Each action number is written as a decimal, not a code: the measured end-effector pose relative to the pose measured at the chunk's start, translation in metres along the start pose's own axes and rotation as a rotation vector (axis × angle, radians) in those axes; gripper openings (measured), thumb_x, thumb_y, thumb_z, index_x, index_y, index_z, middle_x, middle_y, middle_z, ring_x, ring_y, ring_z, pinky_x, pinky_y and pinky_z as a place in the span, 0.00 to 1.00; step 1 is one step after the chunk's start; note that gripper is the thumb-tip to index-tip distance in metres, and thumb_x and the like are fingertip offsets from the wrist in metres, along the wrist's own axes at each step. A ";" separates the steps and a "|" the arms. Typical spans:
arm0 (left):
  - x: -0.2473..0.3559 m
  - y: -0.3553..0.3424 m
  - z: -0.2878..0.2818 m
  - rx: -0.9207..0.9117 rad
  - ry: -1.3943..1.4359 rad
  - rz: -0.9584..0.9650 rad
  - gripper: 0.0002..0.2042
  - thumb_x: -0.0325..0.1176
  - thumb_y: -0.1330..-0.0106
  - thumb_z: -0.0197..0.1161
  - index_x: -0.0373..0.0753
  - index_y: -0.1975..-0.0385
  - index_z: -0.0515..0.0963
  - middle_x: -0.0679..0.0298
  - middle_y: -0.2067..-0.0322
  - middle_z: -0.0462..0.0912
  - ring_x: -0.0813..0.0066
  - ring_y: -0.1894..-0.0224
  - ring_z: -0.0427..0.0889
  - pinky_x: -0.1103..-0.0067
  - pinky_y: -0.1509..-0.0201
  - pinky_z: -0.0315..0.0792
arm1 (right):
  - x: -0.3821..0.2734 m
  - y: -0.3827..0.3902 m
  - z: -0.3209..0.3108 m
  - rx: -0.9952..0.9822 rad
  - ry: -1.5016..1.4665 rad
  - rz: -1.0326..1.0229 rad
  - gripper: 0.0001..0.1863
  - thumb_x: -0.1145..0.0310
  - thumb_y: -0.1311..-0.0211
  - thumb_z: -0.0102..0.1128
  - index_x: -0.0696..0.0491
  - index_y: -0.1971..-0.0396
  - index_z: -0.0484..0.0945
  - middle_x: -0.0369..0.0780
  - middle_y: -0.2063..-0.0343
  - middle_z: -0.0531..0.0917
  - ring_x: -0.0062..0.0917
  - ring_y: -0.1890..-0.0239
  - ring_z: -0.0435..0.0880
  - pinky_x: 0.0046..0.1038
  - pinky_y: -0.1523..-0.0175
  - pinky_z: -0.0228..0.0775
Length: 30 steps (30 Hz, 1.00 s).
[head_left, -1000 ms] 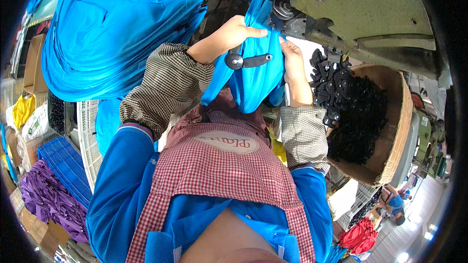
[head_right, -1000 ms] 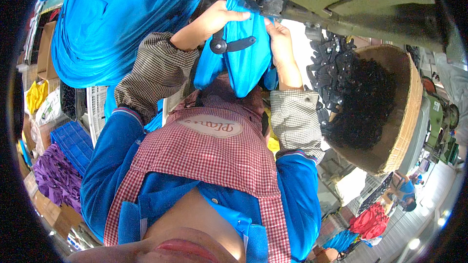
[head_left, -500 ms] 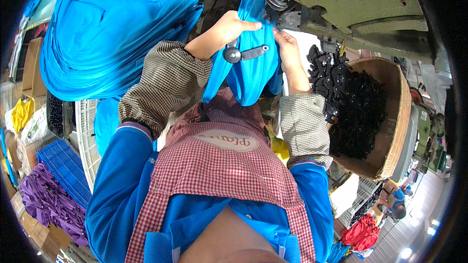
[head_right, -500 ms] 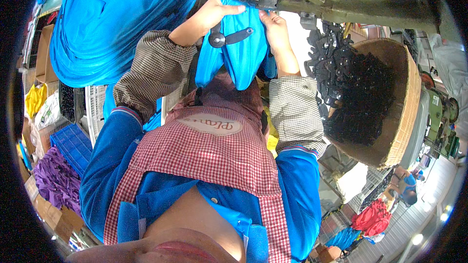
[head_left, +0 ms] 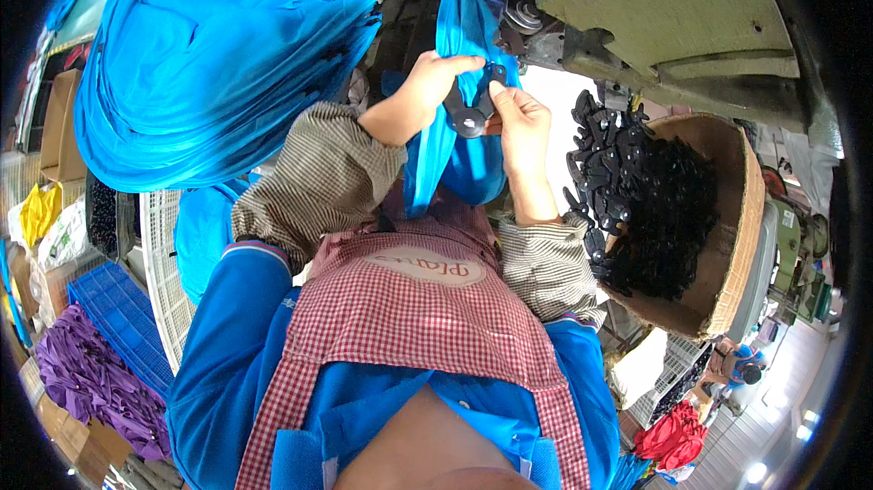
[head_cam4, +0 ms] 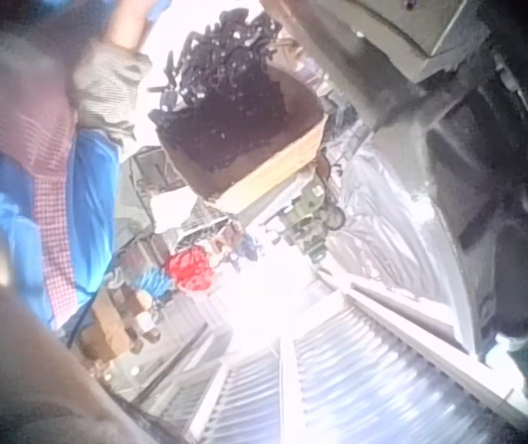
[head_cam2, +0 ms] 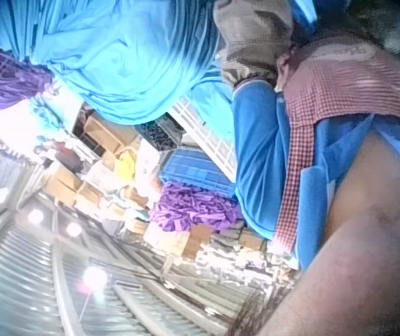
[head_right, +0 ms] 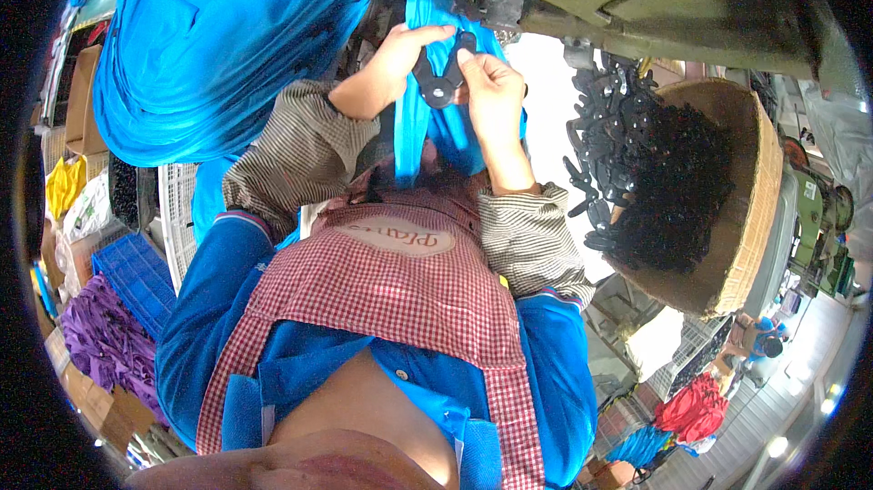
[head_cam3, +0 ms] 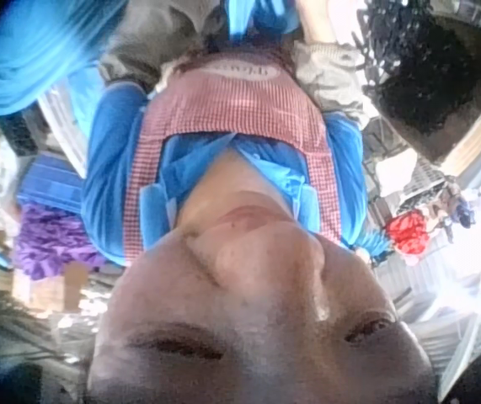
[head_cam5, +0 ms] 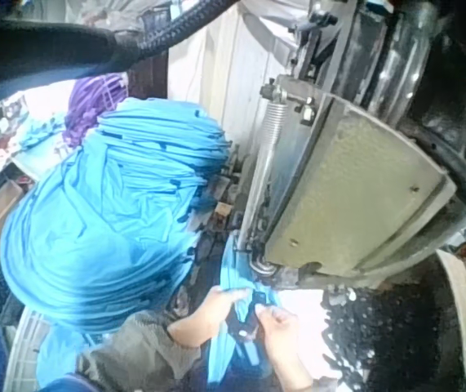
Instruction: The person repeatedly picks up blue fabric bags and black plastic clips, then uses a sewing machine to attach the clips to the bags. The person handles the items one at a time, aligns them under the presser foot, and sews them in place.
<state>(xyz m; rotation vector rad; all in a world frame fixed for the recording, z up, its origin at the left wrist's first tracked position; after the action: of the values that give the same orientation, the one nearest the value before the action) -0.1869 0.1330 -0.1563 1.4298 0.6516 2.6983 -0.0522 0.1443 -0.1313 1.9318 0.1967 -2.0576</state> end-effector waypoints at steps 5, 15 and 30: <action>-0.030 0.037 0.006 -0.134 0.102 0.023 0.13 0.33 0.43 0.59 0.35 0.60 0.74 0.64 0.66 0.79 0.77 0.67 0.78 0.80 0.59 0.70 | -0.002 -0.025 -0.007 -0.071 0.220 0.177 0.18 0.63 0.45 0.58 0.56 0.90 0.74 0.32 0.93 0.71 0.13 0.92 0.66 0.17 0.85 0.56; -0.020 0.032 -0.010 -0.146 0.075 -0.161 0.09 0.30 0.53 0.64 0.35 0.72 0.78 0.62 0.73 0.80 0.73 0.73 0.78 0.78 0.64 0.72 | 0.058 -0.114 -0.065 -0.059 1.164 -0.328 0.13 0.63 0.47 0.53 0.57 0.68 0.77 0.50 0.72 0.79 0.39 0.67 0.78 0.38 0.62 0.67; -0.043 0.117 -0.008 0.000 0.141 0.062 0.20 0.22 0.52 0.58 0.33 0.56 0.68 0.61 0.63 0.76 0.72 0.62 0.75 0.75 0.56 0.70 | 0.084 -0.128 -0.055 0.040 1.188 -0.515 0.09 0.67 0.50 0.54 0.56 0.78 0.78 0.45 0.84 0.78 0.36 0.77 0.79 0.34 0.70 0.68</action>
<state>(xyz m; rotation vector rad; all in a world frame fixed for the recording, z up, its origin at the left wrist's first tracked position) -0.1480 0.0140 -0.1510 1.2902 0.6242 2.8672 -0.0444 0.2707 -0.2326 3.0943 0.9711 -0.7992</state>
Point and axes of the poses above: each hand's wrist, its own y-axis away from the middle knuckle, its own z-axis out of the palm, x = y × z, the point moved 4 cm from there along -y, towards the middle knuckle
